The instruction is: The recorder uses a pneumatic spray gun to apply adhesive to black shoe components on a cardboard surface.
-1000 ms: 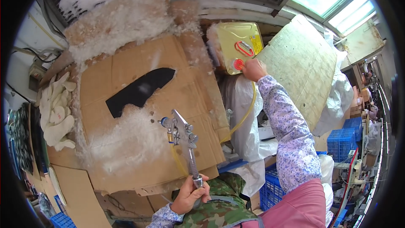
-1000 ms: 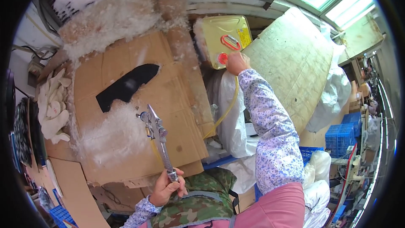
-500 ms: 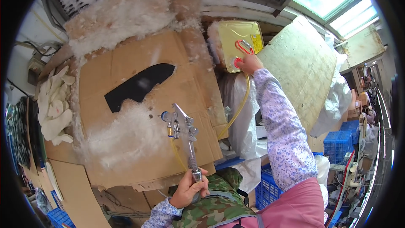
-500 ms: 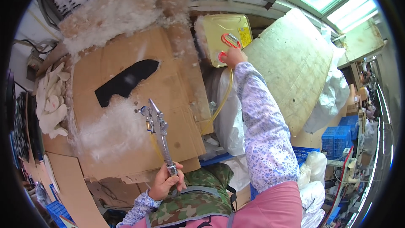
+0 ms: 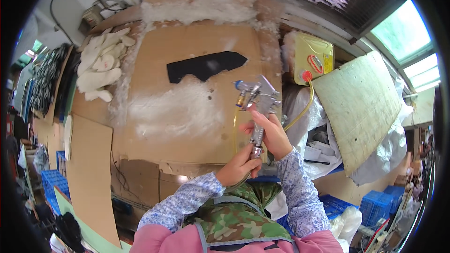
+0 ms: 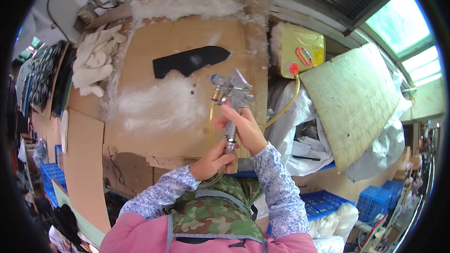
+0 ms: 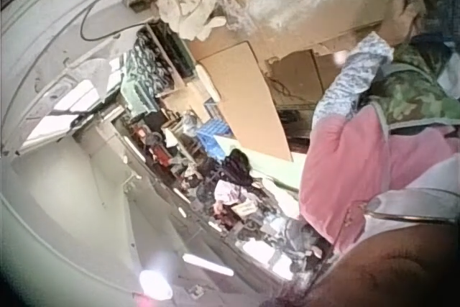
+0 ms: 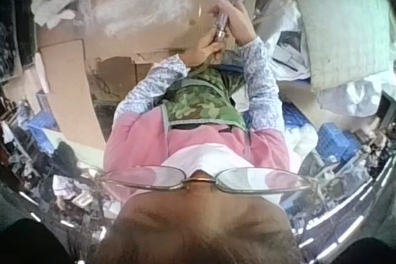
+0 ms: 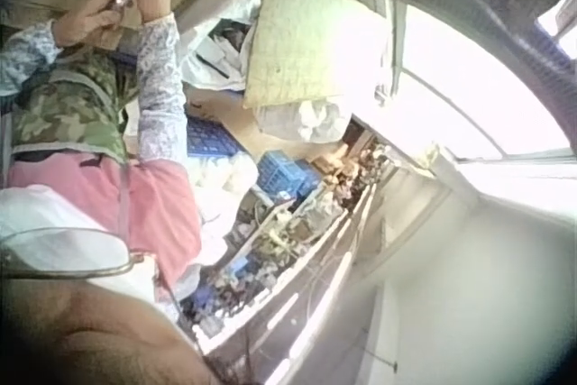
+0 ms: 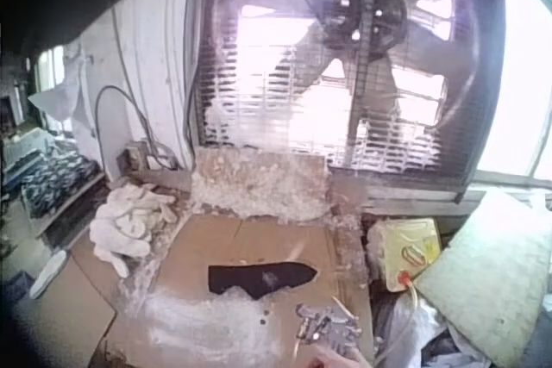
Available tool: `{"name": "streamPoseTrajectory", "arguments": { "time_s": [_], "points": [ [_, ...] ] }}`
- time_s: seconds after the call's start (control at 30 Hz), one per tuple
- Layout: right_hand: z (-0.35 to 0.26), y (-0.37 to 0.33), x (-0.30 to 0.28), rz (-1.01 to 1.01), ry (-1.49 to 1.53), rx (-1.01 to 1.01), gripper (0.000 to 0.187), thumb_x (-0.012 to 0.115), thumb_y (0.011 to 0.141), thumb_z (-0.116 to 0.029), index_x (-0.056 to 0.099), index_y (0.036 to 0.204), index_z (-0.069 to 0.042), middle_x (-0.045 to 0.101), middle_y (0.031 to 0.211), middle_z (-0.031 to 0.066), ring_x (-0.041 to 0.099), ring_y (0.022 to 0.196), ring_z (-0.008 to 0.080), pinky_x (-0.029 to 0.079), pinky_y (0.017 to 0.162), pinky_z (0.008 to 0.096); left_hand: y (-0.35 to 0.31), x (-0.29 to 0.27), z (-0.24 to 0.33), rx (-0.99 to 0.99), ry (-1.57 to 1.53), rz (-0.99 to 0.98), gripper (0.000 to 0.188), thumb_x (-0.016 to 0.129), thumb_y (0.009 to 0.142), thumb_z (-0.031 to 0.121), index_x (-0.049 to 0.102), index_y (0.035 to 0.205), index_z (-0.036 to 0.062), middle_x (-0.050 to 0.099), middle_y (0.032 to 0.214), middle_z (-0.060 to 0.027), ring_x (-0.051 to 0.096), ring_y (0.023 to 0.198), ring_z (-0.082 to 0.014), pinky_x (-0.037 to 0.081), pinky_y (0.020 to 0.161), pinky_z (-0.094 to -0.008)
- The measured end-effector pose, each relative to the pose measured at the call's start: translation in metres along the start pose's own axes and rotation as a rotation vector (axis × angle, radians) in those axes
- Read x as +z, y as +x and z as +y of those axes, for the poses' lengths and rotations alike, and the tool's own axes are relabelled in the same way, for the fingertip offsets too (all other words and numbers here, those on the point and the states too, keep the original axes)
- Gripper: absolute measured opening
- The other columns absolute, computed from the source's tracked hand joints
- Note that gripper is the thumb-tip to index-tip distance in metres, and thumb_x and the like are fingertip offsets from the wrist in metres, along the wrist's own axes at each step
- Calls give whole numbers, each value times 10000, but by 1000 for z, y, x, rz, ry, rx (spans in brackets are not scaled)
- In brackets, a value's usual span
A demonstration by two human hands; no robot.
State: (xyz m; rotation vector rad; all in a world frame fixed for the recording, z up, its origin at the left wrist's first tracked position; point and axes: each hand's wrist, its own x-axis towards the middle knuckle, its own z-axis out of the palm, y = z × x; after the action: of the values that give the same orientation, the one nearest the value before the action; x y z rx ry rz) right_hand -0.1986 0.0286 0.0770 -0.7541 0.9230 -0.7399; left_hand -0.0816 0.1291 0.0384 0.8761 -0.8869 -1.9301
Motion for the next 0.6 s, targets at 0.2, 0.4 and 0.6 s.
{"name": "streamPoseTrajectory", "arguments": {
  "time_s": [0.2, 0.4, 0.6],
  "points": [
    [8, 38, 24, 120, -49, -51, 250, 600, 845, -216, 578, 1030, -50, 594, 844, 29, 563, 634, 121, 437, 549, 254, 15, -24, -5, 61, 20, 6, 140, 473, 930, 136, 408, 1014, 44, 499, 756, -38, 512, 611, -120, 432, 560, -261],
    [11, 90, 50, 159, -258, 7, 254, 556, 898, -265, 591, 1022, -46, 612, 827, 21, 468, 522, 70, 386, 446, 221, 28, -90, 28, 106, 545, -91, 258, 481, 934, 207, 477, 1119, 27, 588, 915, -102, 611, 772, -206, 499, 728, -340],
    [24, 136, 91, 158, -515, 6, 316, 553, 897, -318, 623, 862, -12, 503, 612, 0, 412, 439, 71, 325, 401, 240, 38, -238, 79, 576, 1384, 248, 199, 549, 810, 143, 624, 977, 67, 579, 1030, -111, 510, 993, -306, 395, 878, -447]
  ]
}}
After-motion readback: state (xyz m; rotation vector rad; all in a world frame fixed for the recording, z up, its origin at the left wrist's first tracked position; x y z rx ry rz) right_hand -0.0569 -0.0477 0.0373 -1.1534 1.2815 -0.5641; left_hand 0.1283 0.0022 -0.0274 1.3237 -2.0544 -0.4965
